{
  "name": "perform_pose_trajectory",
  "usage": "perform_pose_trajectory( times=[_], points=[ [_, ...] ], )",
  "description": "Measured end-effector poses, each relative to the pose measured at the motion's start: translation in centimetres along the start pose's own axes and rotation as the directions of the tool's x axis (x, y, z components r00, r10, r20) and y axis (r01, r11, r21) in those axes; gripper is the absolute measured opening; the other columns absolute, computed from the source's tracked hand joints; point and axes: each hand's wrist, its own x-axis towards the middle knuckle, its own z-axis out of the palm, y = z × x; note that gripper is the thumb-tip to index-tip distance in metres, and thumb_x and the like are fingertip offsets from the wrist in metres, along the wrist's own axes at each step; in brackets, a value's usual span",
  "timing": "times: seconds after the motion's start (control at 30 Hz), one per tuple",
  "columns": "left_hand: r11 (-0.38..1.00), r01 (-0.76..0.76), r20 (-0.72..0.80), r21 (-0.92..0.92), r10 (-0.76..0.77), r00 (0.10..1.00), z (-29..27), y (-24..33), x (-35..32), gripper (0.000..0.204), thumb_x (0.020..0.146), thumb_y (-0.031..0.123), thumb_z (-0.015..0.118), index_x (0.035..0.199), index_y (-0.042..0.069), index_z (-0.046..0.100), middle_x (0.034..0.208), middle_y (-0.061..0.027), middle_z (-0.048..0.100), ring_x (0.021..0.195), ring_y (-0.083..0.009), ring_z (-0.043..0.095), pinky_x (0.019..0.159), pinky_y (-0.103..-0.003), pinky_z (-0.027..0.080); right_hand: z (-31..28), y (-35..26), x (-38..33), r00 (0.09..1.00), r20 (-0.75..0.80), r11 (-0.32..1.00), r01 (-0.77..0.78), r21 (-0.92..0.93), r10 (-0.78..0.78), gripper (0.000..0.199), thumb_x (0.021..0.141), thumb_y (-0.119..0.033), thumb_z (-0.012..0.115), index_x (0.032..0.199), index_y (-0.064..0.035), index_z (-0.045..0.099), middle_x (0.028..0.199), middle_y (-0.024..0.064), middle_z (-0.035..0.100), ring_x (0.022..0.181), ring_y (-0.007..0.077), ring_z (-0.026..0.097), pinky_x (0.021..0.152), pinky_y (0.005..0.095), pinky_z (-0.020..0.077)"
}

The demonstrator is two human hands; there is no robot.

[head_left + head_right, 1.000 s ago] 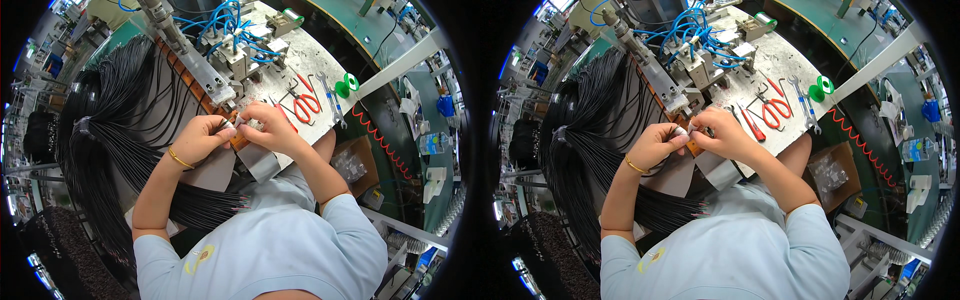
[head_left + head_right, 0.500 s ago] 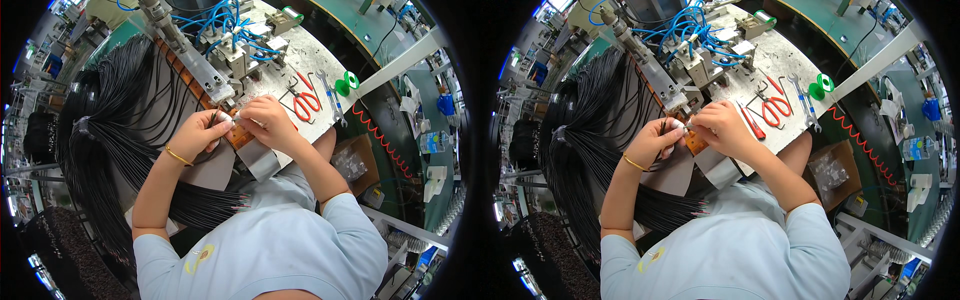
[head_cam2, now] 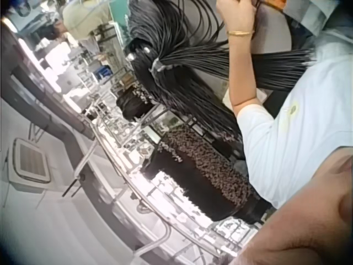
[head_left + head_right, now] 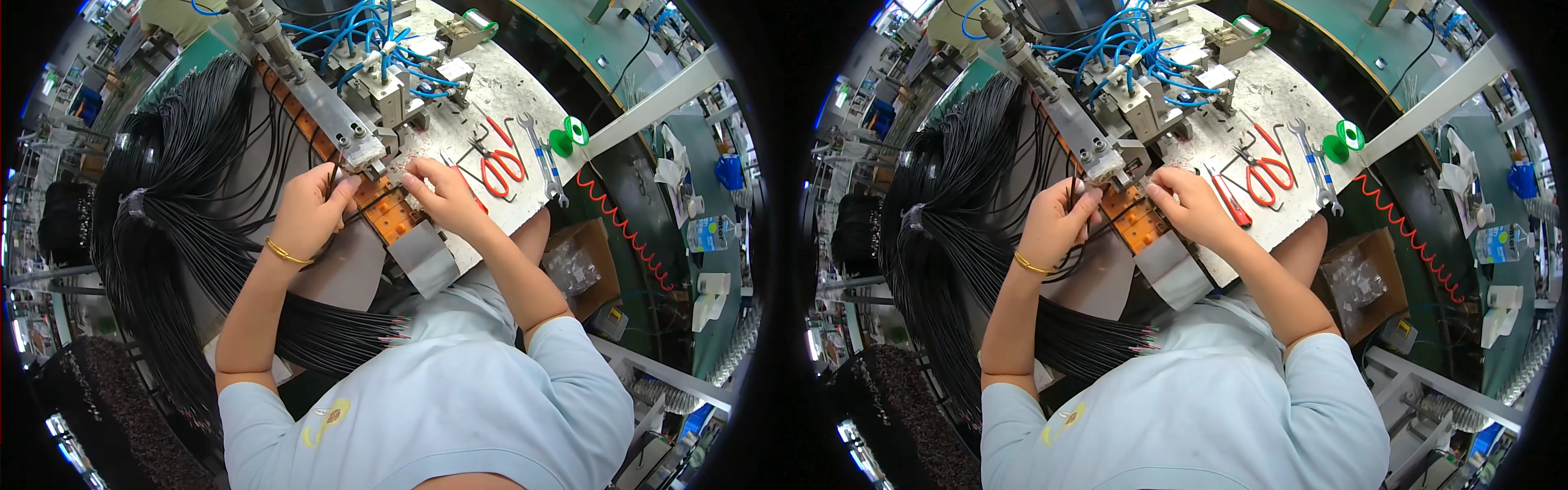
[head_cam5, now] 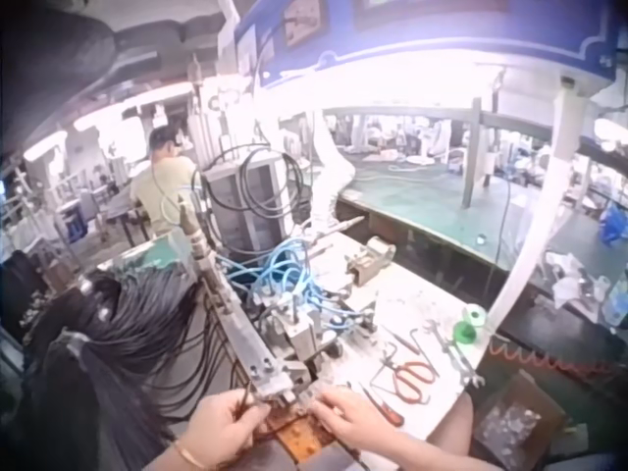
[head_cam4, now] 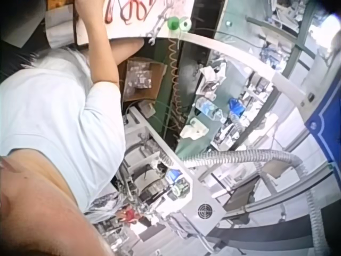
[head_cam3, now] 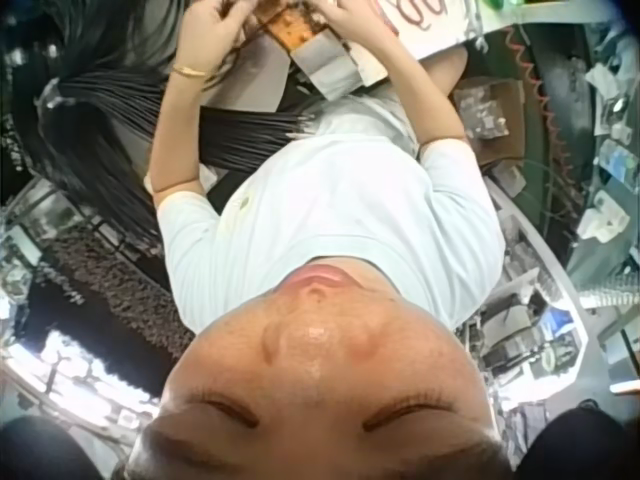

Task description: The person attaches connectors onto wire ends by hand and positions them into a machine fixture, periodically rearranging bundles of cables on the workbench.

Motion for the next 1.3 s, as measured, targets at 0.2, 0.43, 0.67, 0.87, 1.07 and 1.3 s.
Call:
perform_pose_trajectory(
  times=[0.2,0.43,0.67,0.87,1.07,1.3],
  points=[
    [0.886,-0.22,0.052,0.408,0.218,0.975,0.4,-2.1,0.1,0.018,0.081,0.012,0.066,0.083,-0.004,0.058,0.068,-0.0133,0.062,0.062,-0.0226,0.06,0.059,-0.035,0.046,0.4,1.1,0.2,0.997,0.046,0.998,-0.067,0.002,0.067,0.023,0.093,-0.021,0.053,0.087,0.0004,0.051,0.078,0.0073,0.052,0.076,0.0164,0.049,0.071,0.0303,0.0416],
    [0.816,-0.181,0.038,0.55,0.192,0.981,1.5,-1.6,-0.4,0.018,0.078,0.011,0.064,0.083,-0.004,0.057,0.074,-0.0203,0.063,0.072,-0.0367,0.061,0.064,-0.041,0.047,1.4,3.3,0.5,0.977,0.119,0.905,-0.208,0.372,0.176,0.024,0.093,-0.022,0.052,0.084,-0.0004,0.05,0.075,0.006,0.051,0.073,0.0122,0.047,0.066,0.029,0.0395],
    [0.96,-0.046,-0.07,0.277,0.068,0.995,0.3,-1.6,0.4,0.018,0.083,0.015,0.066,0.085,-0.002,0.06,0.07,-0.0126,0.063,0.056,-0.0226,0.06,0.056,-0.033,0.047,1.3,2.5,-0.1,0.975,-0.068,0.964,-0.195,0.183,0.21,0.018,0.09,-0.017,0.055,0.082,-0.0014,0.054,0.075,0.0088,0.055,0.069,0.016,0.05,0.063,0.0274,0.0384],
    [0.999,0.04,0.166,-0.018,-0.036,0.985,0.4,-0.4,-0.3,0.018,0.085,0.017,0.069,0.083,0.0,0.063,0.066,-0.0013,0.061,0.054,-0.0071,0.053,0.05,-0.023,0.043,0.5,-2.1,0.1,0.91,-0.122,0.877,0.337,-0.343,-0.397,0.008,0.085,-0.012,0.061,0.086,-0.0044,0.059,0.085,0.0078,0.06,0.083,0.019,0.054,0.078,0.0319,0.0391],
    [0.997,-0.046,0.228,0.064,0.031,0.973,0.4,-0.2,-0.5,0.017,0.084,0.015,0.07,0.08,0.0,0.064,0.066,0.0018,0.059,0.054,-0.0037,0.049,0.047,-0.02,0.039,0.7,-2.0,0.1,0.944,-0.018,0.939,0.326,-0.106,-0.33,0.009,0.081,-0.011,0.064,0.088,-0.0047,0.061,0.083,0.0074,0.06,0.085,0.0246,0.056,0.081,0.0347,0.0401],
    [0.996,-0.004,0.253,0.085,-0.018,0.967,0.2,-0.7,-0.1,0.014,0.085,0.014,0.069,0.086,0.0,0.066,0.073,0.0012,0.064,0.06,-0.0014,0.051,0.055,-0.019,0.042,0.1,-2.7,-0.2,0.968,0.047,0.966,0.251,-0.057,-0.248,0.009,0.08,-0.011,0.064,0.087,-0.0047,0.06,0.082,0.0072,0.06,0.086,0.0243,0.056,0.08,0.0352,0.0408]
  ],
)
